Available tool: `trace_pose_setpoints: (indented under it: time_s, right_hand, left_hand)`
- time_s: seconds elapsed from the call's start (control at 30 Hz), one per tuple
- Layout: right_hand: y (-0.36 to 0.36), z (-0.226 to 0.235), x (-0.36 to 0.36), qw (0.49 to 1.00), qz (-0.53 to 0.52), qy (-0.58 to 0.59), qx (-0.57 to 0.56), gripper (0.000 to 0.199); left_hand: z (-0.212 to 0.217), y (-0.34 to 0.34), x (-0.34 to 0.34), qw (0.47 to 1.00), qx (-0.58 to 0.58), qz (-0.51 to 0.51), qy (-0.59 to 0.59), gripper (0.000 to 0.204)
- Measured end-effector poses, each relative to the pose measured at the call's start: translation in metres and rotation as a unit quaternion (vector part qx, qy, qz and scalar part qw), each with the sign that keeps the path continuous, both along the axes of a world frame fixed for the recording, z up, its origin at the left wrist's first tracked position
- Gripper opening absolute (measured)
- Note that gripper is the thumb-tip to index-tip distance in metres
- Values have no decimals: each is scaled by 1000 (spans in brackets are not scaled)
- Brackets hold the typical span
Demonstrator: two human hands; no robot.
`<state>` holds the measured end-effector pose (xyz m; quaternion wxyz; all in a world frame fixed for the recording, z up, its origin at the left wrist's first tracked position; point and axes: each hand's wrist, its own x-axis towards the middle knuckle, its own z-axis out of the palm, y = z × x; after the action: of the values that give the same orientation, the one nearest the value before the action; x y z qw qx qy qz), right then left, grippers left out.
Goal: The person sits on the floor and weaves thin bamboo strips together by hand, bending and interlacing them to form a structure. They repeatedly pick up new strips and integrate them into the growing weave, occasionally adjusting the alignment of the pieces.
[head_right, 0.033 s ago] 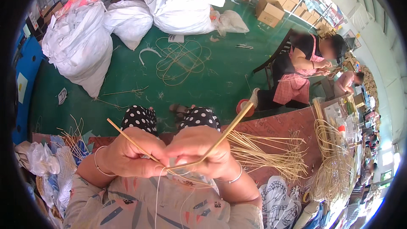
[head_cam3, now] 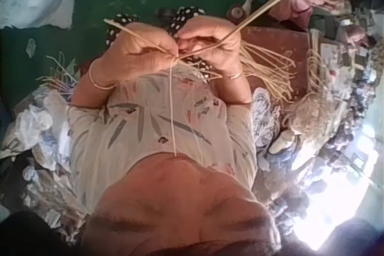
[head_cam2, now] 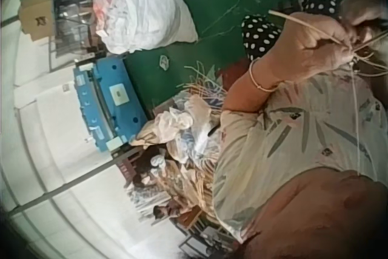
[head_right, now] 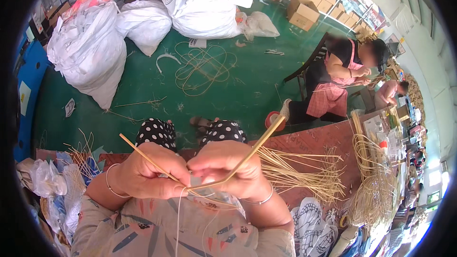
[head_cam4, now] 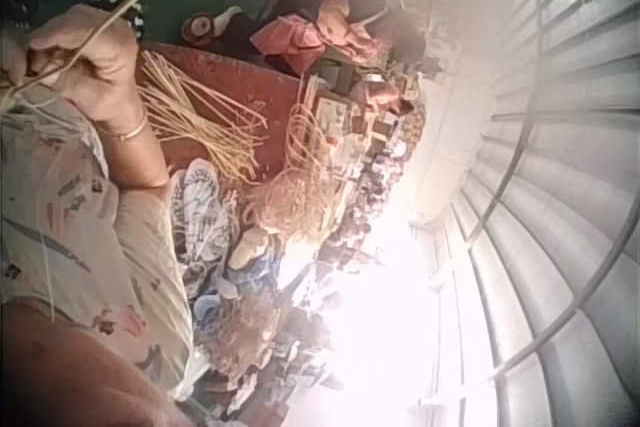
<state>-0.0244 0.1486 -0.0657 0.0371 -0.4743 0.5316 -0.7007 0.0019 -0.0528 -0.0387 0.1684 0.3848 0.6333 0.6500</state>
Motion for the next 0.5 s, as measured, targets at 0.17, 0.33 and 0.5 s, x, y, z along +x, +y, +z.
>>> trace_pose_setpoints:
  time_s: [0.17,0.33,0.5]
  right_hand:
    - [21,7,10,988,-60,-139,-13,26]
    - [21,19,38,877,-449,153,-78,29]
    - [-13,26,40,845,-413,287,181,32]
  left_hand:
    - [2,0,2,985,1,114,128,7]
    - [11,2,6,911,-20,267,312,11]
    - [7,10,10,893,-18,283,348,13]
